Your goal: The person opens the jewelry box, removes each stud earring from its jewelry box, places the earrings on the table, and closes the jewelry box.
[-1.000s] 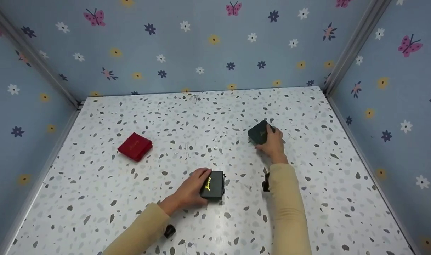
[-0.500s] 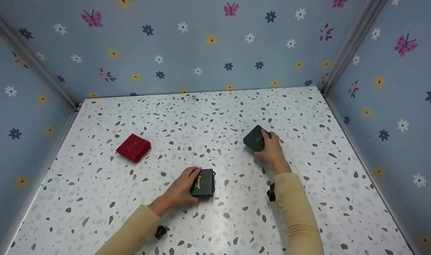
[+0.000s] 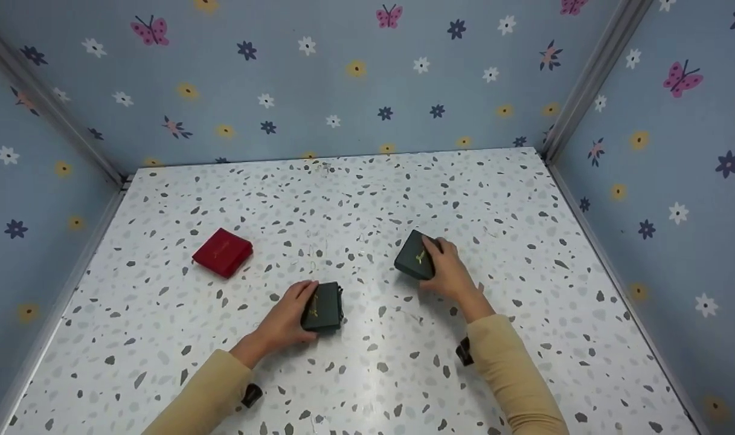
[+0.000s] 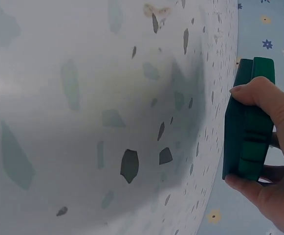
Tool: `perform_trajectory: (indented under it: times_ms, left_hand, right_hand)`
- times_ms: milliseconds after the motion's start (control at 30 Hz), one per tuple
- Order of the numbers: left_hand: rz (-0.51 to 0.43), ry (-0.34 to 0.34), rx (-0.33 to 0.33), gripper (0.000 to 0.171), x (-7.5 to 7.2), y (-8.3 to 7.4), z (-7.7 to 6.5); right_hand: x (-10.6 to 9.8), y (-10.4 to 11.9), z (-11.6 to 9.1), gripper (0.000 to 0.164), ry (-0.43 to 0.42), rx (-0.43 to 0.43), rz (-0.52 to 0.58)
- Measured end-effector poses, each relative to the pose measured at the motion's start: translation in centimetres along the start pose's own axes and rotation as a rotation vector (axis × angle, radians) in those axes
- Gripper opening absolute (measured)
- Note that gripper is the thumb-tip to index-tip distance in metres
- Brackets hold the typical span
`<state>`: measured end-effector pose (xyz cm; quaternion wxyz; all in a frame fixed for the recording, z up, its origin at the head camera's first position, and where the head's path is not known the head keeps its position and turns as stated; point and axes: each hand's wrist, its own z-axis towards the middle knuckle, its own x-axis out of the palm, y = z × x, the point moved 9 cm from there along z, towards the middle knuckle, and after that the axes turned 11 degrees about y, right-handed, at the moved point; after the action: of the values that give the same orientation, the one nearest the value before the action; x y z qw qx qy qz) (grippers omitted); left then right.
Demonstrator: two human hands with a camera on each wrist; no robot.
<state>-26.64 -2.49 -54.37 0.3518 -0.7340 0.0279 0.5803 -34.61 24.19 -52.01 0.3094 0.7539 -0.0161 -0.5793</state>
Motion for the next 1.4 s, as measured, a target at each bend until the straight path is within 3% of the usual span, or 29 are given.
perform_trajectory:
  times_ms: [533, 1400]
  left_hand:
    - [-0.066, -0.026, -0.118, 0.101, -1.2, 4.0, -2.3]
    - [-0.137, -0.112, -0.300, 0.100, -3.1, 9.5, -6.9]
  right_hand:
    - [3.0, 5.5, -1.9, 0.094, 0.030, -0.132, 0.041]
    - [8.1, 11.3, -4.3, 0.095, 0.112, -0.298, -0.023]
